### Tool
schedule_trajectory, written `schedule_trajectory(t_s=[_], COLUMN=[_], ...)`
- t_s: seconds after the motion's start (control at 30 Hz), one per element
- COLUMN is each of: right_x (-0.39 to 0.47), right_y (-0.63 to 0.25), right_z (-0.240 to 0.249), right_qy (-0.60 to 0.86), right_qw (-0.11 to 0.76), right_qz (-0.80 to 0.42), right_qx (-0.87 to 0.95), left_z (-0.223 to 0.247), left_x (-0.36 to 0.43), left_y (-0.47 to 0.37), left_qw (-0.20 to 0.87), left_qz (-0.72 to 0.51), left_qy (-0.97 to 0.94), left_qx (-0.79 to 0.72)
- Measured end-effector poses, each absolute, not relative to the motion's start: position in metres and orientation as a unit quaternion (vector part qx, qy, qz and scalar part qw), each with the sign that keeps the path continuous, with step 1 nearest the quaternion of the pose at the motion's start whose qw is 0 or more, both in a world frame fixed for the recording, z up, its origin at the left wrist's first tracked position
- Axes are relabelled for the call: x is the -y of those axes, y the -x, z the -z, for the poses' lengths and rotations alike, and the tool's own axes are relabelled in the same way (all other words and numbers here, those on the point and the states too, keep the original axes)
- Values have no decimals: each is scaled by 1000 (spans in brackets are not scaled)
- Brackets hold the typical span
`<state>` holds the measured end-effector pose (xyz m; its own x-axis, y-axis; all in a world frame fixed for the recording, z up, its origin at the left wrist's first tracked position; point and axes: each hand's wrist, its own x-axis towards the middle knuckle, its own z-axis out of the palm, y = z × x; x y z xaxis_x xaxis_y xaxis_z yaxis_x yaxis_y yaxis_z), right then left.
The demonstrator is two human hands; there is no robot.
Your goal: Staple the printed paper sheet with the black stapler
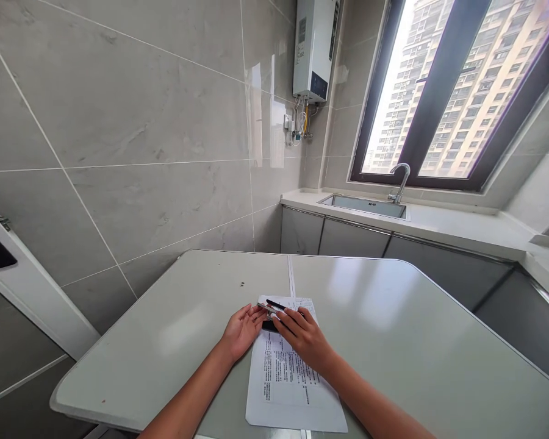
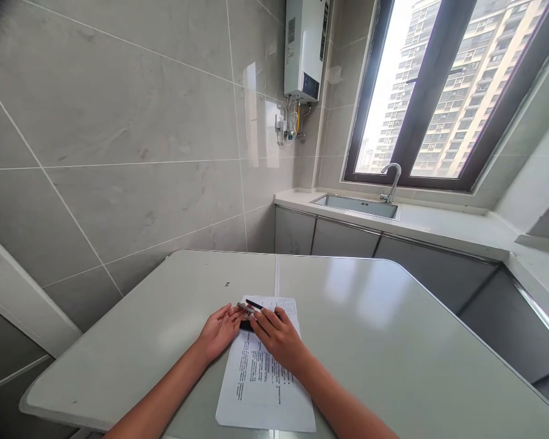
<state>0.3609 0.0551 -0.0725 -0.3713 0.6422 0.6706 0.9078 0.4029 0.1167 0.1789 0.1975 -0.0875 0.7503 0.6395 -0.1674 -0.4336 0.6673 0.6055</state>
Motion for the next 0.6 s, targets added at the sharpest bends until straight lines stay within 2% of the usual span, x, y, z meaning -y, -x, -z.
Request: schedule_trajectory(t_s=[0.1, 0.2, 0.27, 0.33, 0.47, 0.6], right_x=[-56, -58, -58, -58, -55, -55], right_y=[-364, -371, -377, -382, -386, -385], right_z=[72, 68, 64, 62, 68, 74], right_qy=[490, 541, 589, 625, 638, 632], right_qw=[287, 363, 424, 450, 401, 373], right_qz=[233, 202, 144, 52, -113, -166], right_qx=[790, 731, 672, 636, 647, 659], left_z=[88, 88, 87, 86, 81, 73], left_x=[-197, -198, -199, -201, -199, -189], left_y=[-180, -178, -176, -174, -173, -174], left_qw=[895, 890, 876, 855, 820, 799], left_qz=[-300, -301, -326, -362, -394, -377], left_qy=[-279, -283, -286, -297, -357, -431], left_qx=[-179, -194, -212, -223, -211, -183])
